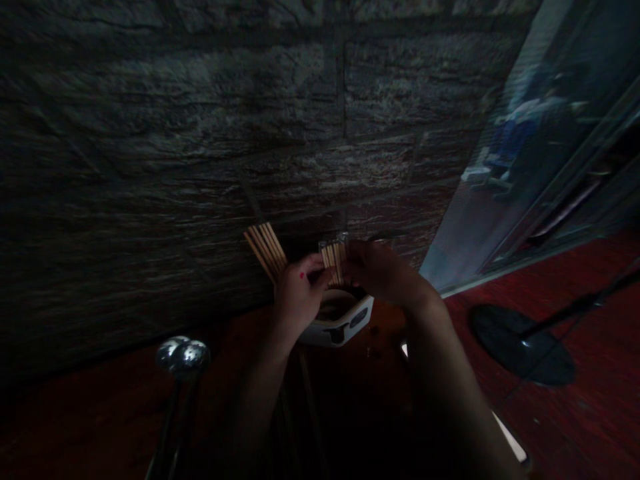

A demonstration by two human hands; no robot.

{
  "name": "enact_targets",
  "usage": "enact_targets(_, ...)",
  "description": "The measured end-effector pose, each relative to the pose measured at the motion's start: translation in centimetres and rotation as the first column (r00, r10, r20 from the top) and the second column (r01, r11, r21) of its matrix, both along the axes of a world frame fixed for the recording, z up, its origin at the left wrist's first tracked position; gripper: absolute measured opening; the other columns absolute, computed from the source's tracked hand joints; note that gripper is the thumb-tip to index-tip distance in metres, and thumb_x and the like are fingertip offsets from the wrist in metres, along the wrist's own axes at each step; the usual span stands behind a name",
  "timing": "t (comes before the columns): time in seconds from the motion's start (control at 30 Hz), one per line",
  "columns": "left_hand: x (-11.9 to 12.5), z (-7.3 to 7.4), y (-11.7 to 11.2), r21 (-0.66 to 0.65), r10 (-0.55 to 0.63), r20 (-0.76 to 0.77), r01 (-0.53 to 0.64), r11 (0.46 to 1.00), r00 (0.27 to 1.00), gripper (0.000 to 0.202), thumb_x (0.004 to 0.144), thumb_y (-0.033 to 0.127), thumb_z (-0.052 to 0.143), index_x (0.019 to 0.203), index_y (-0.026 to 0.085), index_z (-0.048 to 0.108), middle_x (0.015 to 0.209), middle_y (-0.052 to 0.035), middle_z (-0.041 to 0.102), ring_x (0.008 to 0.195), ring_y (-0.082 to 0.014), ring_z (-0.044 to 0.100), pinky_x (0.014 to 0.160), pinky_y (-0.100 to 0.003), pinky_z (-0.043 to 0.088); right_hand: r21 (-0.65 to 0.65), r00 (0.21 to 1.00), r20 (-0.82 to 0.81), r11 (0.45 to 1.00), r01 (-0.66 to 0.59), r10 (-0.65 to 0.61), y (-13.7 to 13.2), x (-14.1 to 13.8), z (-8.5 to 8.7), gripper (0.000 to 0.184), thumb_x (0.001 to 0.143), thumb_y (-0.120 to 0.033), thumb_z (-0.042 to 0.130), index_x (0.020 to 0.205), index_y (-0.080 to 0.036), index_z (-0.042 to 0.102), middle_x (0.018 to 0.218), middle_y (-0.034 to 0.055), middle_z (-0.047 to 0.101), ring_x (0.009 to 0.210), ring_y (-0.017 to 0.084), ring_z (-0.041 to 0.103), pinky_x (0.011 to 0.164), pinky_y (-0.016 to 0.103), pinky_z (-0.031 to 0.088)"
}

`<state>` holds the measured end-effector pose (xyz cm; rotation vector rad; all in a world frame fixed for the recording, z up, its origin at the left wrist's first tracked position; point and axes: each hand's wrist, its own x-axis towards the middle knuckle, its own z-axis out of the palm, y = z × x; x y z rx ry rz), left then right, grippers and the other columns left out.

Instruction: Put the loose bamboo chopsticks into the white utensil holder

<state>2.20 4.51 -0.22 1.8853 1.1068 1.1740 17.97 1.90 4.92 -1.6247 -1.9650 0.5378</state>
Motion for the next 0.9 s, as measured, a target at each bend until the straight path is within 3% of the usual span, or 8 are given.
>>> enact_targets(0.4, 0.18, -0.39, 0.1, -0.073, 0.016, 0.141, -0.006, 0.997, 0.99, 0.019, 0.081, 0.027, 0.066, 0.097, 0.016, 0.065, 0.087, -0.0063, 0.073, 0.068, -0.0164, 0.07, 0.057, -0.025, 0.056, -0.028, 0.999, 0.032, 1.0, -0.002, 0.003, -0.17, -0.03, 0.38, 0.021, 0.085, -0.013, 0.052, 0.089, -0.012, 0.072, 0.077, 0.0107, 0.072, 0.065, 0.015, 0.062, 0.058, 0.023, 0.039)
enact_targets(0.6, 0.1, 0.21, -0.15, -0.075, 0.001, 0.175, 0.012, 0.997, 0.985, 0.014, 0.081, 0.024, 0.066, 0.092, 0.016, 0.067, 0.084, -0.0051, 0.073, 0.07, -0.0163, 0.07, 0.057, -0.023, 0.057, 0.052, 1.0, -0.004, 0.999, -0.01, 0.01, -0.24, -0.03, 0.18, 0.022, 0.085, -0.014, 0.051, 0.092, -0.013, 0.072, 0.079, 0.0087, 0.072, 0.069, 0.015, 0.062, 0.059, 0.022, 0.039)
enact_targets(0.9, 0.22, 0.43, -0.24, -0.155, 0.001, 0.166, 0.025, 0.988, 0.986, 0.013, 0.081, 0.022, 0.065, 0.091, 0.015, 0.067, 0.086, -0.0057, 0.073, 0.058, -0.0123, 0.066, 0.049, -0.021, 0.054, -0.023, 0.998, 0.065, 1.0, 0.005, -0.004, 0.07, -0.3, 0.2, 0.021, 0.084, -0.013, 0.051, 0.086, -0.01, 0.072, 0.072, 0.0099, 0.07, 0.062, 0.014, 0.06, 0.056, 0.023, 0.036)
